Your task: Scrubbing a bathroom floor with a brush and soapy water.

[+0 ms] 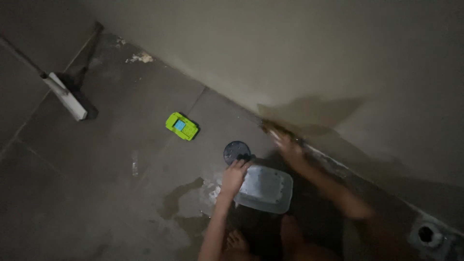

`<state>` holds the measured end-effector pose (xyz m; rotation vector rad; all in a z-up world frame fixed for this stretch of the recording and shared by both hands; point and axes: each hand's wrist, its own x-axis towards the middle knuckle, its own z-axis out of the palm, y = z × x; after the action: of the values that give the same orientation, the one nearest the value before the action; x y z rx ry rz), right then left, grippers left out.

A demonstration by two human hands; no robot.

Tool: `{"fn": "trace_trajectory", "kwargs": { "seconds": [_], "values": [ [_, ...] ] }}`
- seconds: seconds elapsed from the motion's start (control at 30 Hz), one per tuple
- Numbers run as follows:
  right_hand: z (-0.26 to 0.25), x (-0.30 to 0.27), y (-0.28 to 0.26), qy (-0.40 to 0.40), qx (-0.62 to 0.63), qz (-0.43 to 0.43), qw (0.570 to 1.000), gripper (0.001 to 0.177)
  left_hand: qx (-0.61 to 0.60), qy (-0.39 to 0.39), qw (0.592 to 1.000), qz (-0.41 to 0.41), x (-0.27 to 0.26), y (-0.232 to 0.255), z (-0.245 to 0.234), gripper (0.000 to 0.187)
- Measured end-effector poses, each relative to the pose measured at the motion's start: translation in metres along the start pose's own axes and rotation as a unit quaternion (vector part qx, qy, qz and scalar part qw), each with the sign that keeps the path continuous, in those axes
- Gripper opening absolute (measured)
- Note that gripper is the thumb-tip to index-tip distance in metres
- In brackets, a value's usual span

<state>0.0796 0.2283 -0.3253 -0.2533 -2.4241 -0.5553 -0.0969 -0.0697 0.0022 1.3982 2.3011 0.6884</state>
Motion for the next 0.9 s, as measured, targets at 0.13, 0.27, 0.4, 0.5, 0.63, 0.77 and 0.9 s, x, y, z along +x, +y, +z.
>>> {"fn": "trace_trajectory", "kwargs": {
  "seconds": [0.13,0.27,0.4,0.5,0.63,0.77,0.9],
  "values": [
    [-0.015,0.230,-0.072,-0.327,0.022,-0.008,0.945,0.078,0.097,0.024,0.995,0.029,0.004,-0.031,0.004,0.046],
    [-0.035,0.249,-0.066,-0.348,-0.005,-0.031,0.937,0.083,0.031,0.008,0.999,-0.018,0.007,-0.028,-0.026,0.046],
    [-0.015,0.106,-0.026,-0.221,0.092,-0.017,0.971,0.064,0.023,0.028,0.999,-0.030,0.015,-0.039,-0.038,0.047],
    [-0.111,0.166,0.014,-0.167,0.137,0.008,0.976,0.062,0.014,-0.055,0.990,-0.126,0.025,-0.041,-0.049,0.050],
    [-0.040,0.203,-0.079,-0.539,0.109,0.002,0.836,0.064,0.019,0.027,0.998,-0.058,0.024,-0.058,-0.039,0.049],
    [0.069,0.284,-0.143,-0.389,-0.115,-0.169,0.898,0.073,0.022,0.047,0.998,-0.035,0.024,-0.060,-0.037,0.049],
    [0.045,0.372,-0.156,-0.549,0.056,-0.060,0.832,0.077,0.028,0.050,0.998,-0.024,0.025,-0.063,-0.035,0.041]
  ]
}}
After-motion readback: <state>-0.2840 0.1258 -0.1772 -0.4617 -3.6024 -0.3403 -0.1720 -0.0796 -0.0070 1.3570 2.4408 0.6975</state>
